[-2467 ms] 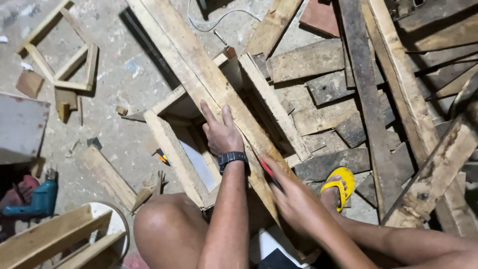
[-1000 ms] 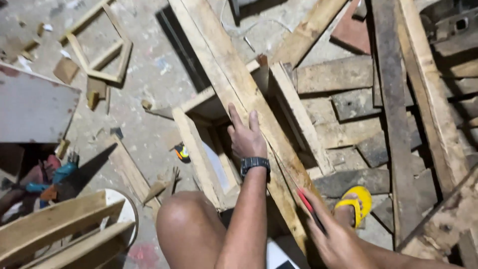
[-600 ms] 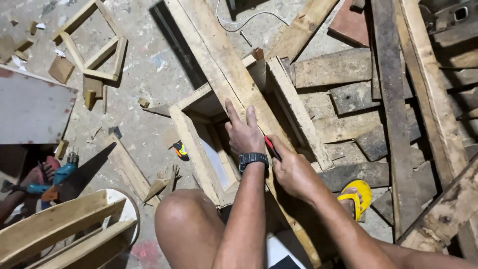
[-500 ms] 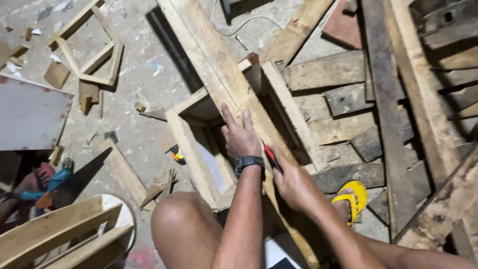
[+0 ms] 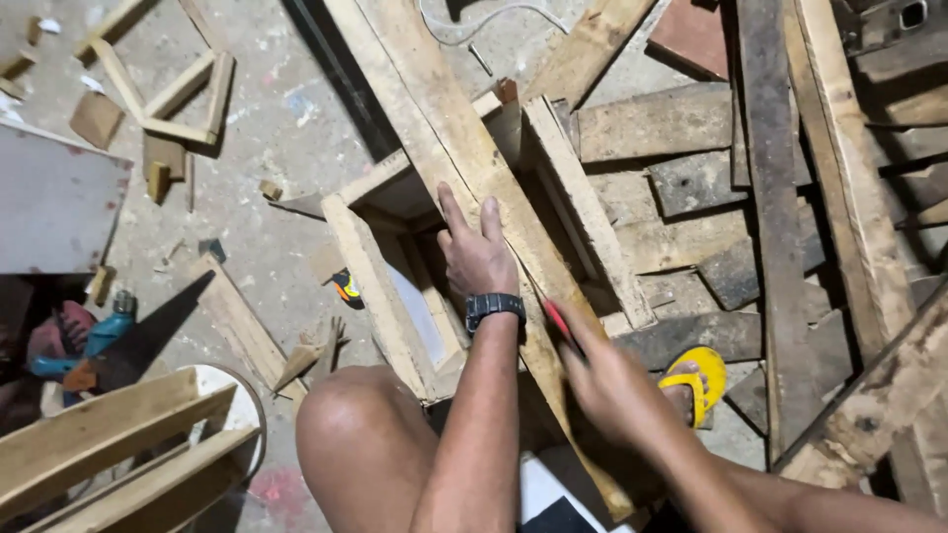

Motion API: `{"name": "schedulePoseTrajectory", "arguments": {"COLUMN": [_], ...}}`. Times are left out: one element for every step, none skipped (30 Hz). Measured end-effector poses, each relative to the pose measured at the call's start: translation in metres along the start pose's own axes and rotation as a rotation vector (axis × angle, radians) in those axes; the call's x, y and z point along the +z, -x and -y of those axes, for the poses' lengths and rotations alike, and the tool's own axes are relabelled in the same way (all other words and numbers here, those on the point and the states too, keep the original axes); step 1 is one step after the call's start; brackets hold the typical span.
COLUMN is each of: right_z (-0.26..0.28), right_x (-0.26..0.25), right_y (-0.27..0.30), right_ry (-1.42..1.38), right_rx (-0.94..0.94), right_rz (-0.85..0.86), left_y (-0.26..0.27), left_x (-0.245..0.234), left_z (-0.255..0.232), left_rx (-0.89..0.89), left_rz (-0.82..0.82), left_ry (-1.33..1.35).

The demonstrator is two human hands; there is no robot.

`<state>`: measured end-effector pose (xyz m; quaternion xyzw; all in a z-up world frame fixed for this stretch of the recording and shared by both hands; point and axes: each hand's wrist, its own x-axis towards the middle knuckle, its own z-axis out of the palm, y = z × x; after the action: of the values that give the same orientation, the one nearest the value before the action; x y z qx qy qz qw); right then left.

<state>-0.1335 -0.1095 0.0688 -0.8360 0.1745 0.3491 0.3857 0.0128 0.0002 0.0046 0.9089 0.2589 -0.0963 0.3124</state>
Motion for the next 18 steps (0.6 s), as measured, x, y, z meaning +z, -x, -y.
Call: {"name": "schedulePoseTrajectory", "arguments": {"right_z": [0.012,0.024,0.037,0.033,0.03,0.023,0.016,0.011,0.006,-0.019,-0.044,-0.068,-0.087,-0.106,-0.124,-0.101,-0.078,-0.055], "right_x": [-0.004,-0.007,-0.01,-0.009,-0.006,-0.004,-0.008,-0.009,-0.01,-0.002,0.005,0.012,0.021,0.029,0.037,0.028,0.018,0.008], "right_y": [-0.013,-0.025,-0.037,-0.035,-0.034,-0.031,-0.014,0.003,0.02,0.038,0.057,0.076,0.079,0.081,0.083,0.072,0.062,0.053], "right_ry": [-0.006,-0.035,-0.064,-0.069,-0.103,-0.123,-0.113,-0.038,0.036,0.038,-0.056,-0.151,-0.149,-0.172,-0.194,-0.197,-0.055,0.084], "right_rx": [-0.006,-0.064,-0.121,-0.119,-0.15,-0.178,-0.174,-0.104,-0.034,-0.026,-0.126,-0.227,-0.221,-0.397,-0.573,-0.572,-0.304,-0.038], "right_rz": [-0.003,-0.049,-0.096,-0.103,-0.115,-0.118,-0.115,-0.06,-0.005,0.001,-0.044,-0.093,-0.092,-0.159,-0.224,-0.231,-0.162,-0.086], "left_y": [0.0,0.0,0.001,-0.002,-0.005,-0.004,-0.002,-0.001,-0.001,0.0,0.002,0.002,0.002,0.0,-0.002,-0.001,0.0,0.001], "left_x": [0.0,-0.001,-0.001,0.0,0.001,0.005,0.006,0.004,0.003,0.001,-0.002,-0.005,-0.003,-0.001,0.001,0.0,-0.002,-0.005], "left_z": [-0.002,-0.001,-0.001,-0.002,-0.002,0.001,0.0,0.001,0.001,-0.001,-0.003,-0.005,-0.003,-0.001,-0.001,-0.003,-0.006,-0.006], "left_rx": [0.006,0.011,0.016,0.025,0.025,0.009,0.001,0.019,0.036,0.031,0.011,-0.006,-0.01,-0.002,0.007,0.014,-0.003,-0.022], "left_rz": [-0.006,-0.011,-0.017,-0.014,-0.017,-0.019,-0.015,-0.044,-0.073,-0.066,-0.03,0.005,0.011,0.008,0.006,0.008,0.02,0.029], "left_ry": [-0.003,-0.007,-0.012,-0.012,-0.014,-0.009,-0.002,0.01,0.022,0.02,0.031,0.045,0.046,0.034,0.022,0.021,0.018,0.011]}}
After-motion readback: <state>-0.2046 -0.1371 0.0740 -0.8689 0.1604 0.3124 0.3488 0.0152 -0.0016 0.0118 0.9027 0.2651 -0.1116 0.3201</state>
